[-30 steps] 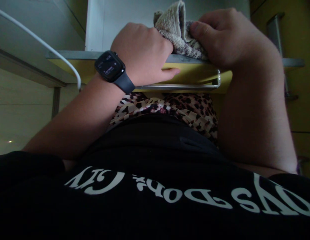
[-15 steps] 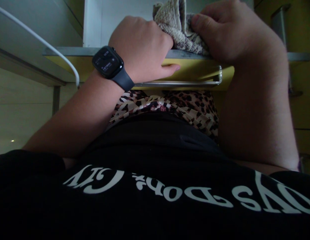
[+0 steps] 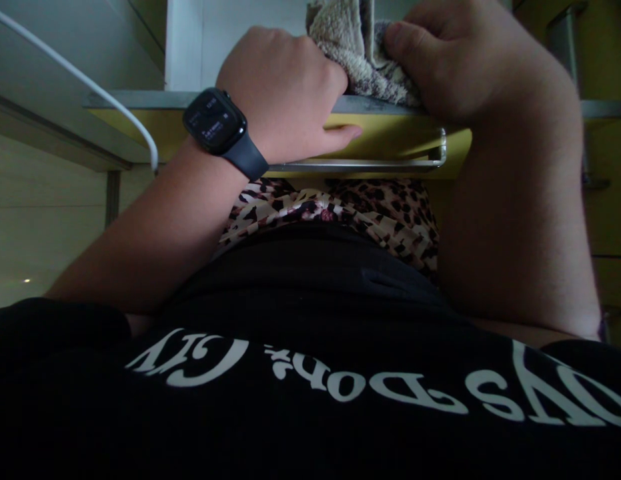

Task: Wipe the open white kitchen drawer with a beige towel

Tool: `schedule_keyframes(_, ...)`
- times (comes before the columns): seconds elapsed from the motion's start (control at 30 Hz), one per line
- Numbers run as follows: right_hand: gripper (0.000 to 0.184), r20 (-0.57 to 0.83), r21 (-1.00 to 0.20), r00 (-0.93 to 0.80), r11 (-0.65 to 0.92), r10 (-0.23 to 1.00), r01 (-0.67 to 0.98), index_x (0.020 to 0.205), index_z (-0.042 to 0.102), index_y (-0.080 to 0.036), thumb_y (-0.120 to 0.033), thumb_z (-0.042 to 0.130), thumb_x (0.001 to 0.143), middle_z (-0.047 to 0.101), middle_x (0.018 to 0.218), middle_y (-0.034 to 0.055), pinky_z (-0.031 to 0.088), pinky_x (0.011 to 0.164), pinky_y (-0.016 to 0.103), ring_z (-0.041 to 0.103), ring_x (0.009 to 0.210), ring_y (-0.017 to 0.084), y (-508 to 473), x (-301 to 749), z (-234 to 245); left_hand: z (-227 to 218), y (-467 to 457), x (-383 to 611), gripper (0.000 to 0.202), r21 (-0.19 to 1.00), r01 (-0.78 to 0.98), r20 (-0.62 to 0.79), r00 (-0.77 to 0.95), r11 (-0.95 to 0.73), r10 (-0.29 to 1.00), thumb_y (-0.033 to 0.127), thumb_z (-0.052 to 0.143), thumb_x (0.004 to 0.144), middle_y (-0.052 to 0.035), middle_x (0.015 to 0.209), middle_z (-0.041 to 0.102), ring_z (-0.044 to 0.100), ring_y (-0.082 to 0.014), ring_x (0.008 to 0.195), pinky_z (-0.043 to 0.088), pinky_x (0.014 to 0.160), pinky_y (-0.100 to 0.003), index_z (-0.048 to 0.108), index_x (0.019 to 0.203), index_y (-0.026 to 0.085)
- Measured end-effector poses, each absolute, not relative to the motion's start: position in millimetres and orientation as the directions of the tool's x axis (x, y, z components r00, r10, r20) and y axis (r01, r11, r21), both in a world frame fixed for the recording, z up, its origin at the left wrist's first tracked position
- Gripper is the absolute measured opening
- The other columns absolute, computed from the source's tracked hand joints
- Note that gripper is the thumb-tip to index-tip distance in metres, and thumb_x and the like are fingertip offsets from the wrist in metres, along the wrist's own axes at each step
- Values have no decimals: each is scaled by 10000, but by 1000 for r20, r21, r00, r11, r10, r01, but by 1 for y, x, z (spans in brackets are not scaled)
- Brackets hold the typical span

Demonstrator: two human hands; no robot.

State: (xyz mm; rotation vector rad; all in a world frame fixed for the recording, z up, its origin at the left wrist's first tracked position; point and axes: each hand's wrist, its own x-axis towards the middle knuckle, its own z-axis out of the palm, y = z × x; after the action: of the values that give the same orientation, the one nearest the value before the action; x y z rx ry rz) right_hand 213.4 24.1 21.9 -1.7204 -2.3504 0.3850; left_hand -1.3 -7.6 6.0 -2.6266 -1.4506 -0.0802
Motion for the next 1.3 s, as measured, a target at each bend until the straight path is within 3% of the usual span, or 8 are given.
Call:
schedule_keyframes(0.17, 387, 51, -332, -301, 301, 952, 894, 683, 369, -305, -572, 395, 962, 343, 704, 25, 304, 738, 402, 325, 694, 217, 25, 213, 20, 6, -8, -1, 773, -91, 836, 119, 549, -541, 827, 699, 455, 983, -261, 1094, 739, 683, -559, 1185, 534, 914, -747, 764, 1211, 28)
schedule_keyframes(0.37, 442, 72, -339, -316, 321, 946, 884, 733, 416, -186, -514, 413, 1029, 345, 696, -11, 199, 697, 317, 281, 643, 99, 25, 215, 20, 6, -8, -1, 765, -118, 841, 115, 540, -529, 834, 707, 441, 985, -240, 1110, 743, 689, -524, 1205, 544, 941, -710, 764, 1218, 53)
schedule_keyframes(0.57, 435, 71, -348, -321, 325, 945, 879, 743, 429, -182, -499, 428, 1041, 349, 700, -10, 197, 704, 318, 280, 646, 97, 24, 215, 20, 6, -8, -1, 759, -114, 837, 119, 547, -536, 829, 705, 446, 983, -232, 1090, 747, 699, -516, 1190, 553, 936, -691, 769, 1201, 54)
schedule_keyframes(0.73, 423, 58, -347, -305, 306, 951, 887, 758, 444, -184, -501, 427, 1039, 358, 716, -8, 212, 725, 321, 284, 655, 101, 25, 214, 20, 6, -8, -1, 755, -89, 836, 122, 548, -541, 827, 686, 459, 981, -258, 1079, 744, 692, -554, 1173, 539, 905, -732, 769, 1190, 30)
schedule_keyframes(1.3, 425, 65, -360, -318, 320, 946, 877, 768, 456, -188, -510, 421, 1043, 363, 716, -10, 231, 732, 321, 280, 660, 103, 23, 214, 19, 5, -8, -1, 757, -94, 843, 117, 537, -529, 835, 713, 441, 978, -219, 1103, 750, 698, -520, 1188, 540, 928, -686, 771, 1217, 75)
